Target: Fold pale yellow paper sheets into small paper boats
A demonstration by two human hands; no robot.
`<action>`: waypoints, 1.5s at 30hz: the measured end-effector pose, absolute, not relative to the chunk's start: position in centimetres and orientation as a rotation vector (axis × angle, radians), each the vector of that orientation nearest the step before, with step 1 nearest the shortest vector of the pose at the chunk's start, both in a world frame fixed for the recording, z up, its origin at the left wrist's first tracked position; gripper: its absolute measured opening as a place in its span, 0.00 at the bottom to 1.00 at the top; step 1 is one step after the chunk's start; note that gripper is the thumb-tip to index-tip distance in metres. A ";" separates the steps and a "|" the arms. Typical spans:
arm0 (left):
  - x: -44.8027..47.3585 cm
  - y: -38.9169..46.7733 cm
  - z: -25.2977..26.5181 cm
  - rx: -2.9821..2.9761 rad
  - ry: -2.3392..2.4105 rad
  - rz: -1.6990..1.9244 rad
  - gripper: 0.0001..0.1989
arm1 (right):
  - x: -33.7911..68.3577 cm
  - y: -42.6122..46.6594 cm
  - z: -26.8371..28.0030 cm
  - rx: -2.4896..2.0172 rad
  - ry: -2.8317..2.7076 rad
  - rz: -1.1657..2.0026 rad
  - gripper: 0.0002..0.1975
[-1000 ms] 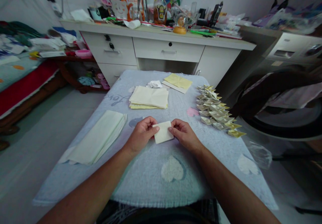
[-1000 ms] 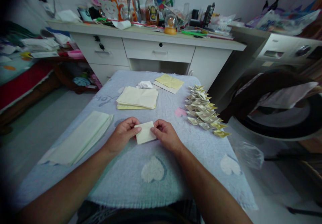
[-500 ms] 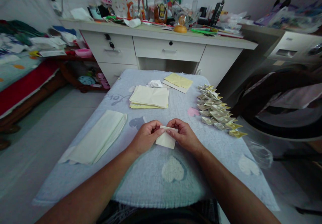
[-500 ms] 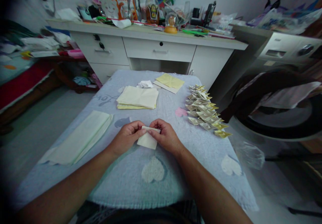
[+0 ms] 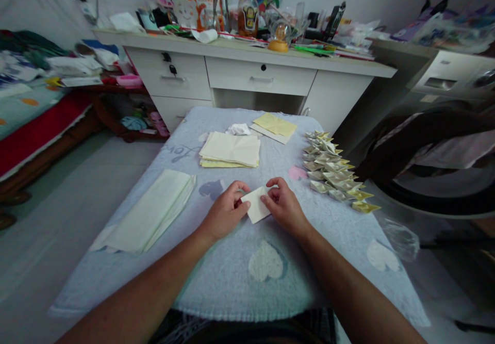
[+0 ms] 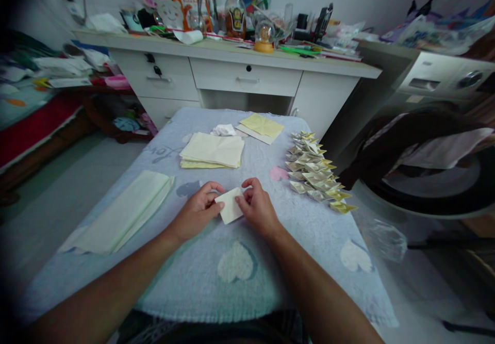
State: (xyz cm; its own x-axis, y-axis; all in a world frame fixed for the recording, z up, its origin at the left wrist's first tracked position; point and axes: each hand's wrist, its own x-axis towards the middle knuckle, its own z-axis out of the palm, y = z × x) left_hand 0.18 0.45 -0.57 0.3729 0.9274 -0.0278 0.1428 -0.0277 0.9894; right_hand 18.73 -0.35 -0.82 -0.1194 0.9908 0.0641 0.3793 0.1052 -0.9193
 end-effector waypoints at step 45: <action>0.9 0.0 -2.2 2.610 1.007 0.655 0.08 | 19.1 1.2 -0.6 -2.021 -2.097 0.113 0.18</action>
State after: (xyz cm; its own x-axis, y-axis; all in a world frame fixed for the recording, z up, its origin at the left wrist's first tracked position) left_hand 0.91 0.01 -2.24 0.6566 0.6858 0.3138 0.5650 -0.7229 0.3977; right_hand 19.07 1.17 -0.64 -0.0251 0.9937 0.1092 0.9762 0.0479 -0.2114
